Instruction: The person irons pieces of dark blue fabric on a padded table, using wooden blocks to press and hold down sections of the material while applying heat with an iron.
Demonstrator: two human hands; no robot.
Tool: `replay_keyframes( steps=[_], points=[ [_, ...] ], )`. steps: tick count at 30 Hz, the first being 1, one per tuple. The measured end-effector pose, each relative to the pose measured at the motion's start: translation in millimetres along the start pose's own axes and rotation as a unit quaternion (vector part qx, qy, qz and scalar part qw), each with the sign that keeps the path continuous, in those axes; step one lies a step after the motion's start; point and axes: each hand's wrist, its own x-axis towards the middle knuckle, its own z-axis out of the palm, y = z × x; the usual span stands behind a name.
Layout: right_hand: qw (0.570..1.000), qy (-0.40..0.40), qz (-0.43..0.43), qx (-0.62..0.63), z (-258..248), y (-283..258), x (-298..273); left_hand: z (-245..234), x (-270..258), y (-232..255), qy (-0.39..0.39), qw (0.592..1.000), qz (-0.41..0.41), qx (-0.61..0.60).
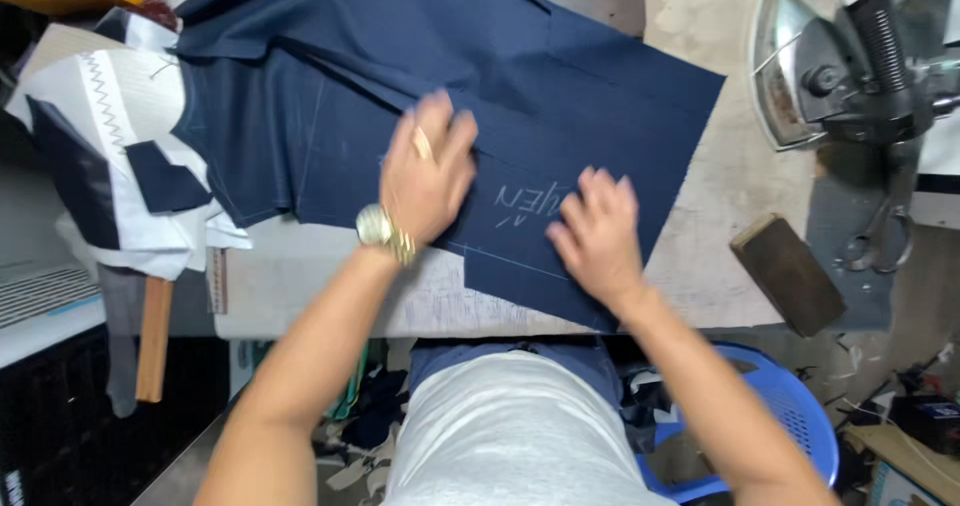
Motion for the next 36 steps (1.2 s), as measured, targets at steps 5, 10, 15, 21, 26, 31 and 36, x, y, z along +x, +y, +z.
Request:
replay_keyframes(
  steps=[5, 10, 15, 21, 26, 31, 36],
  points=[
    [0.999, 0.018, 0.031, 0.023, 36, 2, -60, 88, -83, -30, 0.095, 0.947, -0.307, 0.008],
    [0.999, 0.037, 0.027, 0.014, 30, -7, -55, 116, 83, 13, 0.004, 0.985, -0.165, 0.052],
    [0.999, 0.024, 0.028, 0.01, 29, -6, -52, 182, 184, 32, -0.192, 0.963, -0.161, 0.095],
    [0.998, 0.035, 0.033, 0.03, 24, -2, -50, 184, 257, 40, -0.345, 0.934, -0.051, 0.071],
    [0.999, 0.012, 0.016, 0.042, 21, 2, -53, 182, 268, 27, -0.298, 0.939, 0.078, 0.155],
    [0.99, -0.04, -0.101, 0.089, 1, 7, -59, 67, 171, 43, -0.055, 0.988, -0.029, 0.143],
    [0.979, -0.058, -0.146, 0.13, -5, 16, -70, -3, -21, 82, 0.019, 0.964, -0.234, 0.124]
  ],
)
